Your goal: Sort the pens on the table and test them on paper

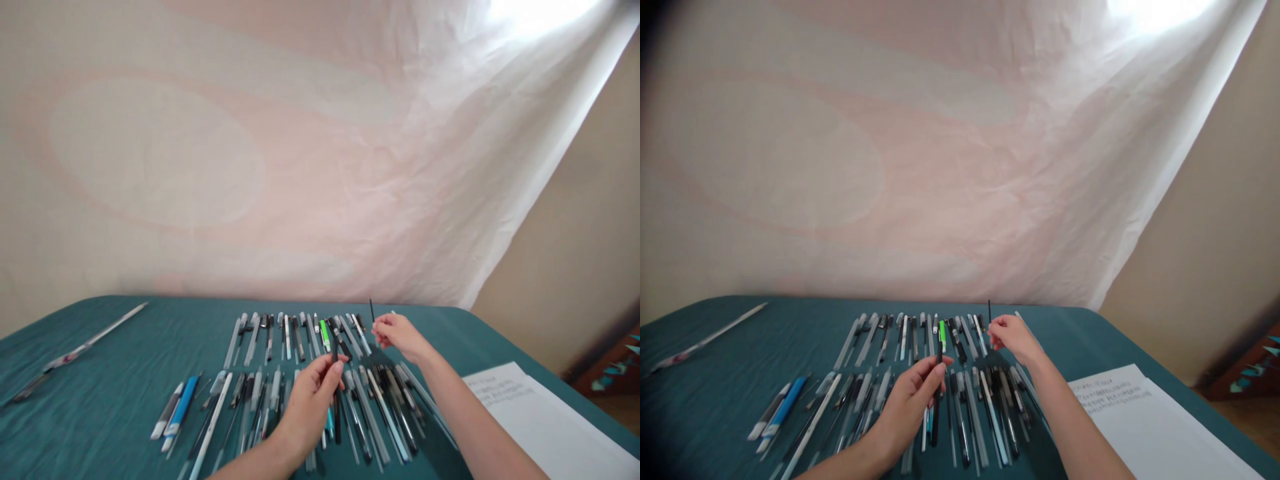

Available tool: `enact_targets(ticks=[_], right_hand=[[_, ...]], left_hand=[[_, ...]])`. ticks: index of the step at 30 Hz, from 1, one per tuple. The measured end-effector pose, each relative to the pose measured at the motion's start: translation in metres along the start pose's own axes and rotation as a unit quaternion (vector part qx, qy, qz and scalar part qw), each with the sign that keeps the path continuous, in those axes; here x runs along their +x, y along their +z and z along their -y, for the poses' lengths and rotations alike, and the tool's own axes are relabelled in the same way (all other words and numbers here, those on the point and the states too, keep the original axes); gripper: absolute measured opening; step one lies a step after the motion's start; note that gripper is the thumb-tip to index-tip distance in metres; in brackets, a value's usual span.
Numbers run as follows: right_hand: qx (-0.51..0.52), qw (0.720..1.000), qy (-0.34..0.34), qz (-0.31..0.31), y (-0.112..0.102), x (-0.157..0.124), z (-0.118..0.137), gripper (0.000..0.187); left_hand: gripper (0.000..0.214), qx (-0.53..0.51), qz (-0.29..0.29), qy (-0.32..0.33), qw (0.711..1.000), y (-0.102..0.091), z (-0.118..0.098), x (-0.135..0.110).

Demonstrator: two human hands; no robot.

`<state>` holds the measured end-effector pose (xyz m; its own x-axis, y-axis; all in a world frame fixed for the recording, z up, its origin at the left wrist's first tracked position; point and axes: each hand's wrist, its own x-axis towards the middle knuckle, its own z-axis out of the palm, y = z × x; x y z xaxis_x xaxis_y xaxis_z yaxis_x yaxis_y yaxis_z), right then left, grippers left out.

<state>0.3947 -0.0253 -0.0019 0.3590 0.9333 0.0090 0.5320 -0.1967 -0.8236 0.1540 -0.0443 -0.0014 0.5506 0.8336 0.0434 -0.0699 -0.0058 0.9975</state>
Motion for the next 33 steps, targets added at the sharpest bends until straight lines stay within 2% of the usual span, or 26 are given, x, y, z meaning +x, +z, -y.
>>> enact_targets(ticks=[2,5,7,10,23,28,31,33], right_hand=[[0.074,0.996,-0.043,0.018,0.000,-0.010,0.023,0.024],[0.256,0.956,-0.133,0.044,0.003,-0.032,0.059,0.032],[0.295,0.940,-0.158,0.059,0.005,-0.048,0.079,0.028],[0.287,0.939,-0.171,0.082,0.007,-0.065,0.095,0.023],[0.219,0.955,-0.173,0.099,0.005,-0.068,0.097,0.022],[0.207,0.955,-0.164,0.134,0.007,-0.071,0.098,0.022],[0.181,0.957,-0.156,0.166,0.002,-0.071,0.099,0.025],[0.169,0.962,-0.146,0.155,-0.004,-0.065,0.093,0.029]], left_hand=[[0.041,0.017,0.002,0.015,1.000,0.000,0.000,-0.001],[0.037,0.049,0.002,0.046,0.998,0.001,-0.001,-0.003],[0.036,0.060,0.006,0.064,0.996,0.001,-0.002,-0.004],[0.034,0.060,0.015,0.079,0.995,0.002,-0.002,-0.006],[0.032,0.071,0.026,0.106,0.992,0.003,-0.001,-0.006],[0.033,0.064,0.031,0.107,0.992,0.004,-0.003,-0.007],[0.034,0.058,0.028,0.099,0.993,0.003,-0.004,-0.007],[0.035,0.056,0.021,0.089,0.994,0.003,-0.003,-0.007]])
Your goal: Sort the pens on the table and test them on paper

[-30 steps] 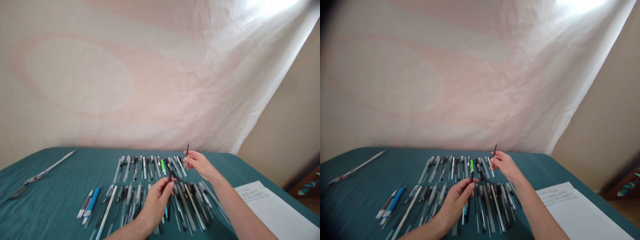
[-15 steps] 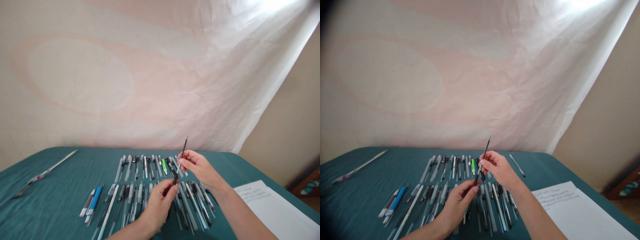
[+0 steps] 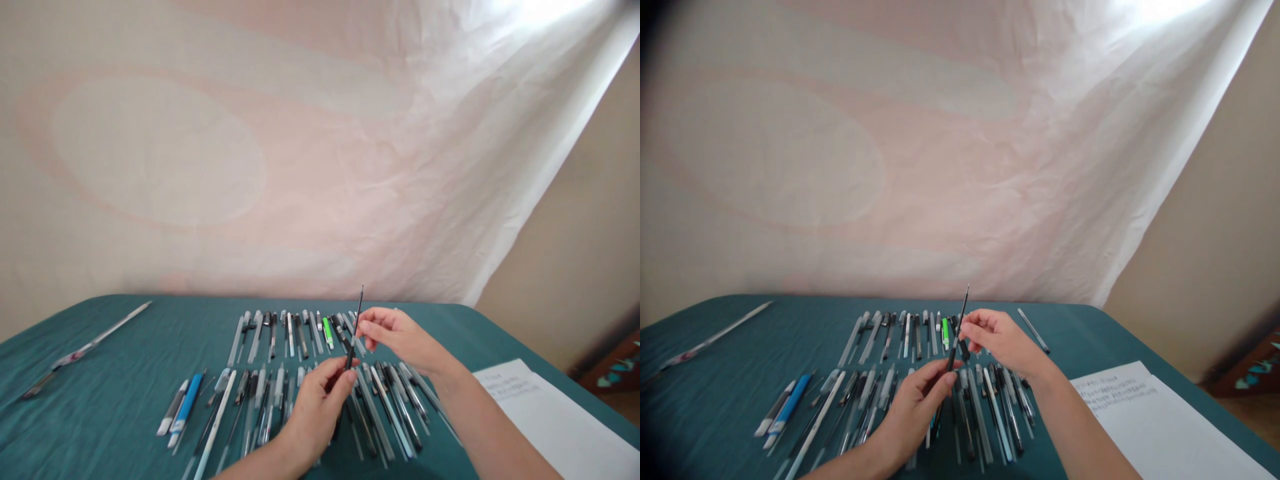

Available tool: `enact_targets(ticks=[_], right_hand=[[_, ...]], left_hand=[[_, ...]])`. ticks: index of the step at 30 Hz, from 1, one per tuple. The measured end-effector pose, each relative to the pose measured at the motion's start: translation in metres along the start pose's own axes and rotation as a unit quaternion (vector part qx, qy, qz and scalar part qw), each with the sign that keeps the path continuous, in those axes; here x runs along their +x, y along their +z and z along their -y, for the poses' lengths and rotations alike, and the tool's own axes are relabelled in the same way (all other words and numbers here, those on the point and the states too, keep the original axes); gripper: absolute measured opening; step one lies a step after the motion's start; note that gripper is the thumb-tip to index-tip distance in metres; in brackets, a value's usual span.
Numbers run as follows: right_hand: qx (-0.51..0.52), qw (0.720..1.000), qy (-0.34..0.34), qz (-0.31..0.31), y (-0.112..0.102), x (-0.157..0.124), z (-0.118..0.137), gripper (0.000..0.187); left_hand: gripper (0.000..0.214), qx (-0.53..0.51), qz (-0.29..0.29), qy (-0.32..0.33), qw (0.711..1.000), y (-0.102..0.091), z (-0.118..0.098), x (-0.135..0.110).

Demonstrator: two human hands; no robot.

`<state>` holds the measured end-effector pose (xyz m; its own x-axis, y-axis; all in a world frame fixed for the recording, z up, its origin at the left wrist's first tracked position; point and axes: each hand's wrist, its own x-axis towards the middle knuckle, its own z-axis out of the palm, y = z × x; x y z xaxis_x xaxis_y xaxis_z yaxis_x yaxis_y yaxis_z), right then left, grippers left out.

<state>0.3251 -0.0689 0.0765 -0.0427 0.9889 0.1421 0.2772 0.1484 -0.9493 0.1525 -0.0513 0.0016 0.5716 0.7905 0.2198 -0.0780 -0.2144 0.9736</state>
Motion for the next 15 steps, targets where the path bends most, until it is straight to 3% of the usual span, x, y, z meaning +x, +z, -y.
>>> enact_targets(ticks=[4,7,10,15], right_hand=[[-0.076,0.991,-0.005,-0.109,-0.031,0.014,-0.035,0.034],[-0.273,0.950,0.014,-0.152,-0.050,0.027,-0.074,0.029],[-0.433,0.891,0.011,-0.138,-0.056,0.032,-0.105,0.028],[-0.484,0.872,0.013,-0.079,-0.044,0.028,-0.120,0.037]], left_hand=[[0.036,0.010,-0.009,-0.014,1.000,0.000,0.002,0.000],[0.036,0.012,-0.011,-0.016,1.000,0.000,0.002,0.000],[0.036,0.012,-0.010,-0.015,1.000,0.001,0.002,0.000],[0.036,0.017,-0.009,-0.011,1.000,0.000,0.004,0.000]])
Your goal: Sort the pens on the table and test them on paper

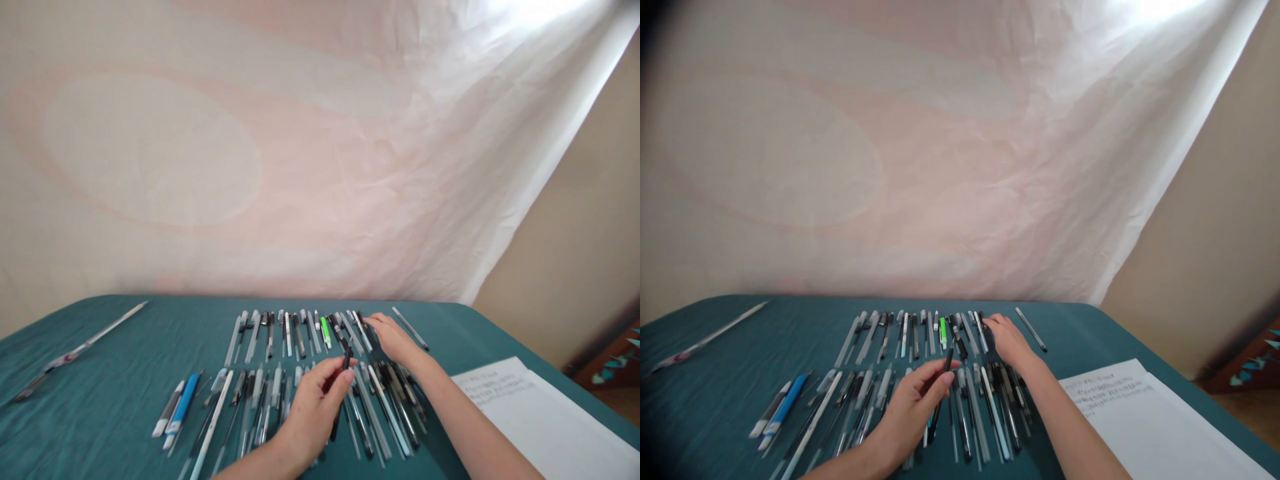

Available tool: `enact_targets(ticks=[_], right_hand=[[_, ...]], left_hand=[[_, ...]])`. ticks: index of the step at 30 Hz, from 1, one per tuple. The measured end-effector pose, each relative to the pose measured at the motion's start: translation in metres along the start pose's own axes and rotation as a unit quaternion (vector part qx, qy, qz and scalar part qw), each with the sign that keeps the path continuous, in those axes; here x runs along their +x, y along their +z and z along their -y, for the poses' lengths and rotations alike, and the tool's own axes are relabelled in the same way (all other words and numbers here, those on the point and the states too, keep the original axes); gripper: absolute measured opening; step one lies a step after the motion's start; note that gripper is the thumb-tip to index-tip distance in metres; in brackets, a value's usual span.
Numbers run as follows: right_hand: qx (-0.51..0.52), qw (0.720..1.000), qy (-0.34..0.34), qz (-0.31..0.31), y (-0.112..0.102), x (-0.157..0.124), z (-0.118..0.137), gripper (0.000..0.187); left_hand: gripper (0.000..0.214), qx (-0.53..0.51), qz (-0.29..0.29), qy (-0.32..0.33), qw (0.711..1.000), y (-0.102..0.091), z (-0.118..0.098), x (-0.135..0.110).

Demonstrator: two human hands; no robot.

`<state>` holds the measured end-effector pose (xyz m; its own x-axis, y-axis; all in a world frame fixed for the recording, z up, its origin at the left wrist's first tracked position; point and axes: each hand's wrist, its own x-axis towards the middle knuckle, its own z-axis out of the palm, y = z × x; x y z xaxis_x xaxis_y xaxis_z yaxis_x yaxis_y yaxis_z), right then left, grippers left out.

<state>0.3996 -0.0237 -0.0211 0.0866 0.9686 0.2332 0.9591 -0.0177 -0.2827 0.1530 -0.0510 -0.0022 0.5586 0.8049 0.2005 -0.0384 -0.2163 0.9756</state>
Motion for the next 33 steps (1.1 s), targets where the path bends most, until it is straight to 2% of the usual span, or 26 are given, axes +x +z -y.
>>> enact_targets(ticks=[6,20,29,33], right_hand=[[-0.066,0.997,-0.026,0.034,0.0039,-0.0030,0.0026,0.039],[-0.075,0.996,-0.008,0.042,-0.0024,0.0000,0.0030,0.028],[-0.090,0.994,0.041,0.055,-0.0032,0.0015,0.0027,0.022],[-0.078,0.993,0.069,0.050,-0.0008,-0.0011,0.0011,0.025]], left_hand=[[0.036,0.000,0.001,0.004,1.000,0.0006,-0.0009,-0.0006],[0.035,-0.004,0.004,0.004,1.000,0.0002,0.0012,-0.0005],[0.035,-0.005,0.009,0.003,1.000,-0.0001,-0.0006,-0.0016],[0.035,0.002,0.009,0.008,1.000,-0.0003,-0.0008,-0.0012]])
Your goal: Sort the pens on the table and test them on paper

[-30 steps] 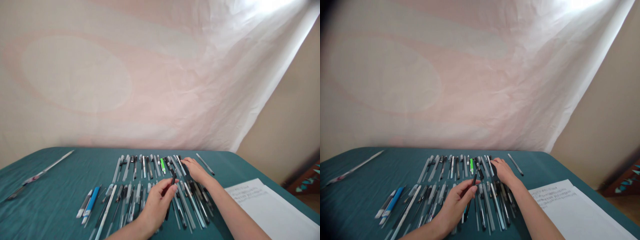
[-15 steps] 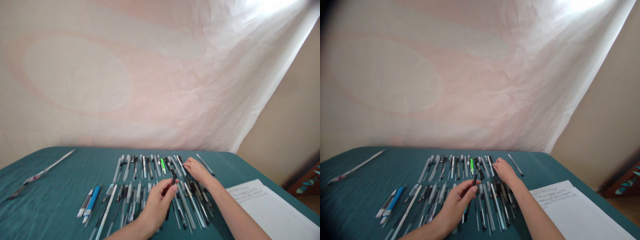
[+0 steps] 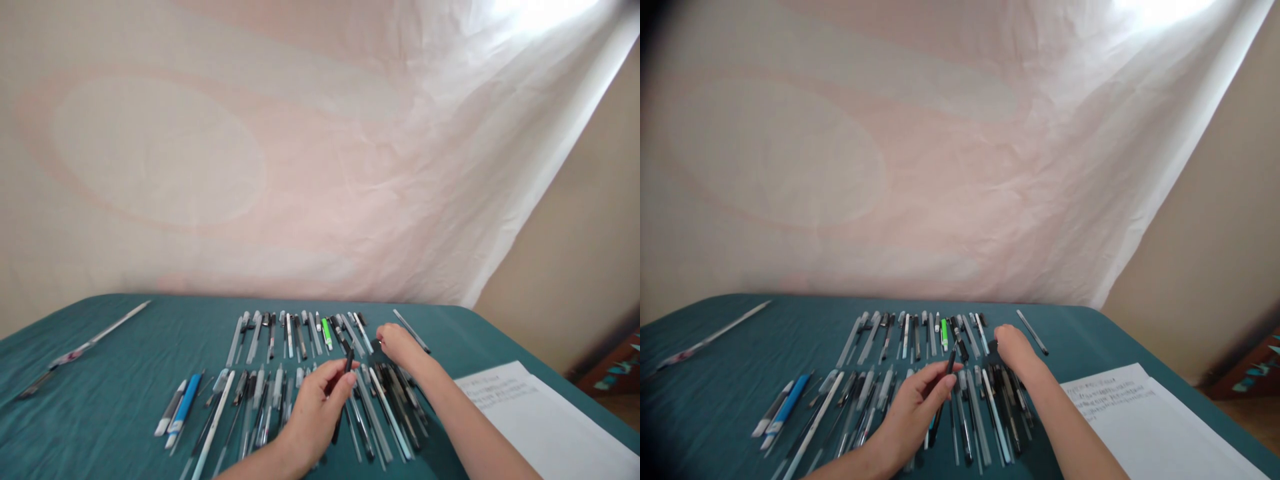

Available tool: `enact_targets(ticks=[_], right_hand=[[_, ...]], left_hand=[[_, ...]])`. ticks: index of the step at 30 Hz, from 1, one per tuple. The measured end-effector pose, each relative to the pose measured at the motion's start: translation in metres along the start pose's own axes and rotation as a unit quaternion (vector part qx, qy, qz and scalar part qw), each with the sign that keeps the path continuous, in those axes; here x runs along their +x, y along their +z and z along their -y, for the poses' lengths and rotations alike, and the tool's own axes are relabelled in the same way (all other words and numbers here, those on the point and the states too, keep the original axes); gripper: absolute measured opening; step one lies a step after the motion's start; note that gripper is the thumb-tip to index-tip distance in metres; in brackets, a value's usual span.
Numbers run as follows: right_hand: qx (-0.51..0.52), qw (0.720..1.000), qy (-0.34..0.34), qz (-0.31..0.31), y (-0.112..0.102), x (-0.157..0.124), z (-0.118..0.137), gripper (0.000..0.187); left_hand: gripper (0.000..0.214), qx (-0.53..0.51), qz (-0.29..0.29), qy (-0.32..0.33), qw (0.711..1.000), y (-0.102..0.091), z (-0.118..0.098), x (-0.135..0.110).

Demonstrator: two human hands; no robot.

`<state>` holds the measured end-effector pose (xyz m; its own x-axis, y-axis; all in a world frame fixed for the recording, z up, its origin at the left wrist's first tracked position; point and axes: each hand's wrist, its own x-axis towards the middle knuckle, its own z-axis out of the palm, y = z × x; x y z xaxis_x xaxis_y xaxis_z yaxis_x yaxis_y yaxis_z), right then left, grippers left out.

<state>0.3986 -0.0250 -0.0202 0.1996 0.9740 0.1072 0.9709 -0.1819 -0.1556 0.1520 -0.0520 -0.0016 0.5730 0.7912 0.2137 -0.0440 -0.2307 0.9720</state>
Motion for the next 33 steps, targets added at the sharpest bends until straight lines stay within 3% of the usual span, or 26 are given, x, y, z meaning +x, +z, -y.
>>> enact_targets(ticks=[5,8,9,12,13,15,26,33], right_hand=[[0.052,0.999,-0.007,0.001,-0.013,-0.006,0.009,0.024],[0.187,0.980,-0.056,0.029,-0.034,-0.014,0.025,0.022],[0.291,0.953,-0.074,0.041,-0.042,-0.018,0.032,0.023],[0.555,0.826,-0.091,0.039,-0.061,-0.030,0.054,0.023],[0.597,0.797,-0.088,0.035,-0.065,-0.034,0.060,0.023],[0.636,0.767,-0.077,0.034,-0.070,-0.040,0.069,0.021],[0.659,0.745,-0.072,0.065,-0.074,-0.048,0.082,0.020],[0.635,0.760,-0.091,0.100,-0.071,-0.050,0.085,0.021]], left_hand=[[0.034,0.006,0.003,0.003,1.000,0.000,0.001,0.001],[0.033,0.008,0.008,0.006,1.000,0.000,0.002,0.001],[0.033,0.008,0.009,0.008,1.000,0.000,0.003,0.001],[0.032,0.003,0.012,0.013,1.000,0.000,0.003,0.000],[0.032,0.002,0.013,0.014,1.000,0.000,0.003,-0.001],[0.032,0.002,0.013,0.015,1.000,0.001,0.003,-0.001],[0.032,0.001,0.011,0.021,1.000,0.000,0.001,-0.001],[0.033,-0.003,0.013,0.028,1.000,-0.002,-0.002,0.001]])
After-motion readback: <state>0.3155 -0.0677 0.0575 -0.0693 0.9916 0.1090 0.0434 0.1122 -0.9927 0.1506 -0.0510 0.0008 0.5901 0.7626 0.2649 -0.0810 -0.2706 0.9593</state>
